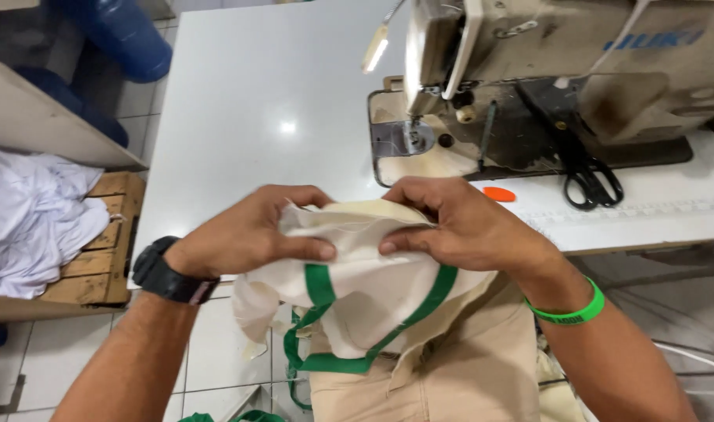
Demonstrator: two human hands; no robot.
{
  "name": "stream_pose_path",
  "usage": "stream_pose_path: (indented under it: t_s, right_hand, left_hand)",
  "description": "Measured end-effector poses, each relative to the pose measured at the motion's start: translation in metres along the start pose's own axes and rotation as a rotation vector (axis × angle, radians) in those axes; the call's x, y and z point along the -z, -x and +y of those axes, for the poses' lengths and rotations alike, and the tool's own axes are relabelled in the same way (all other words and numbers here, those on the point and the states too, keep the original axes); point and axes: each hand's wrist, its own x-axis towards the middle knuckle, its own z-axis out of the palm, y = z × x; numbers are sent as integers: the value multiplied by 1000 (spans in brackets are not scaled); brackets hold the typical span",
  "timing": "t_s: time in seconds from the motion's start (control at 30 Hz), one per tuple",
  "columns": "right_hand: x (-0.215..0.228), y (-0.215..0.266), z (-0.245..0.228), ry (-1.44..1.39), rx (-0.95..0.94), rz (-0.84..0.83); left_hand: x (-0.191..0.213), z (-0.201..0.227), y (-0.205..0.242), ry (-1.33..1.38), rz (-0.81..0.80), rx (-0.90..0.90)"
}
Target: Sewing fabric strips and components together to assemble a tote bag using an industrial sewing machine and scissors.
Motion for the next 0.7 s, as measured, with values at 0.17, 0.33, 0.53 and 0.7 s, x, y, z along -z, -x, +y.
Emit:
stream_pose_path:
  t_s: [0.17,0.33,0.53,0.7]
  right_hand:
    - [20,56,14,225,443,548]
    - [-52,75,96,30,150,1000]
    - [-93,45,106,222,35,891]
    - [-59,43,127,-191,15,819]
  left_hand:
    - [31,4,19,-56,417,233]
    - [45,-18,24,72,551,205]
    - [43,-24,26,114,535,220]
    - [71,-45,39,126,420,189]
